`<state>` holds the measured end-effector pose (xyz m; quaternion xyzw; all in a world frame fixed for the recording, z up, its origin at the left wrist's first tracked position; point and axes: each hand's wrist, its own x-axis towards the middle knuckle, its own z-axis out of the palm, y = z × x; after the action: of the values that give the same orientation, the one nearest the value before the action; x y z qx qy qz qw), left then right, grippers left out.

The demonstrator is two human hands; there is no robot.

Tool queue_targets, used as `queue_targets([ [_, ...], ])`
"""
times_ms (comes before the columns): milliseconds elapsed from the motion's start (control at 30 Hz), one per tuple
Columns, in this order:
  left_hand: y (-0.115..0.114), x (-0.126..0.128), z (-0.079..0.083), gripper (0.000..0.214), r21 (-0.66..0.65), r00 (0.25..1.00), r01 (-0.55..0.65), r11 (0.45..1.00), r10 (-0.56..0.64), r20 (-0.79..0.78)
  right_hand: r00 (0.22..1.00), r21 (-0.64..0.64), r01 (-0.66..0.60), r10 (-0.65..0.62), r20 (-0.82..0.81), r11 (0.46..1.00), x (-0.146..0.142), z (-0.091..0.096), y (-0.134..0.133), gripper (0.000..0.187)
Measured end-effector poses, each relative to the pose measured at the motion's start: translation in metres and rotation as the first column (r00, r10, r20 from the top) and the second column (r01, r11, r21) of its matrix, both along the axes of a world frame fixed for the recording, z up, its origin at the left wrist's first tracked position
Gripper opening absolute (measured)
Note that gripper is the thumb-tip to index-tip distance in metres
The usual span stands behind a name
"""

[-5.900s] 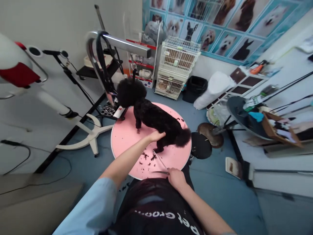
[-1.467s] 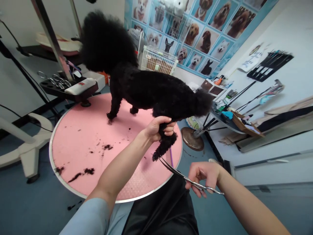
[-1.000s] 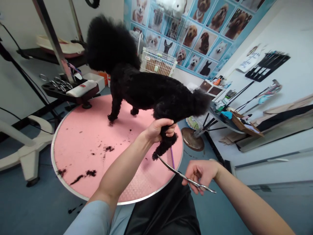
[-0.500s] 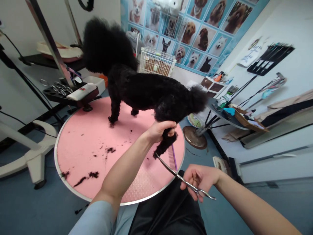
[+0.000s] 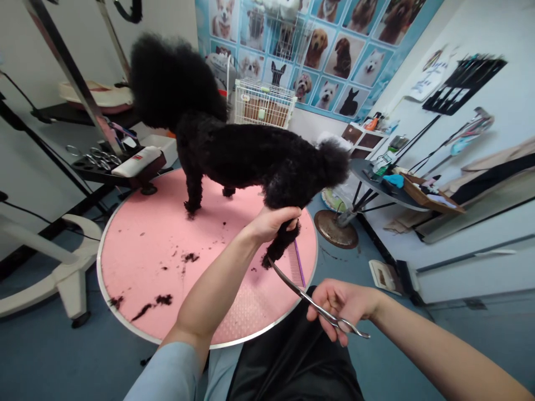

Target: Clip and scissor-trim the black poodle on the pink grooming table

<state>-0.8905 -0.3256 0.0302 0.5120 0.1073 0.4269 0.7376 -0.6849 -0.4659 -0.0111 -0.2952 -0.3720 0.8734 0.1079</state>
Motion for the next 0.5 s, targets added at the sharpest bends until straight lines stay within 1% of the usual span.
queue_targets([
  [133, 0.0, 0.001, 0.0, 0.026, 0.041, 0.999, -0.019, 0.999, 0.02, -0.027, 0.996, -0.025, 0.06, -0.061, -0.064, 0.998, -0.003, 0.0, -0.005, 0.057],
  [200, -0.002, 0.001, 0.001, 0.027, 0.045, 0.997, -0.038, 0.998, 0.041, -0.061, 0.997, -0.045, 0.05, -0.053, -0.052, 0.998, -0.004, -0.001, -0.007, 0.056],
  [300, -0.005, 0.001, 0.003, 0.029, 0.06, 0.993, -0.035, 0.998, 0.041, -0.109, 0.996, -0.063, 0.058, -0.062, -0.07, 0.996, -0.006, -0.001, -0.01, 0.056],
  [400, -0.006, 0.002, 0.004, 0.029, 0.078, 0.989, -0.039, 0.996, 0.049, -0.14, 0.986, -0.062, 0.12, -0.126, -0.111, 0.991, -0.009, 0.001, -0.011, 0.057],
  [500, -0.005, 0.002, 0.003, 0.027, 0.093, 0.987, -0.048, 0.995, 0.062, -0.151, 0.979, -0.044, 0.177, -0.181, -0.092, 0.983, -0.016, 0.002, -0.012, 0.054],
])
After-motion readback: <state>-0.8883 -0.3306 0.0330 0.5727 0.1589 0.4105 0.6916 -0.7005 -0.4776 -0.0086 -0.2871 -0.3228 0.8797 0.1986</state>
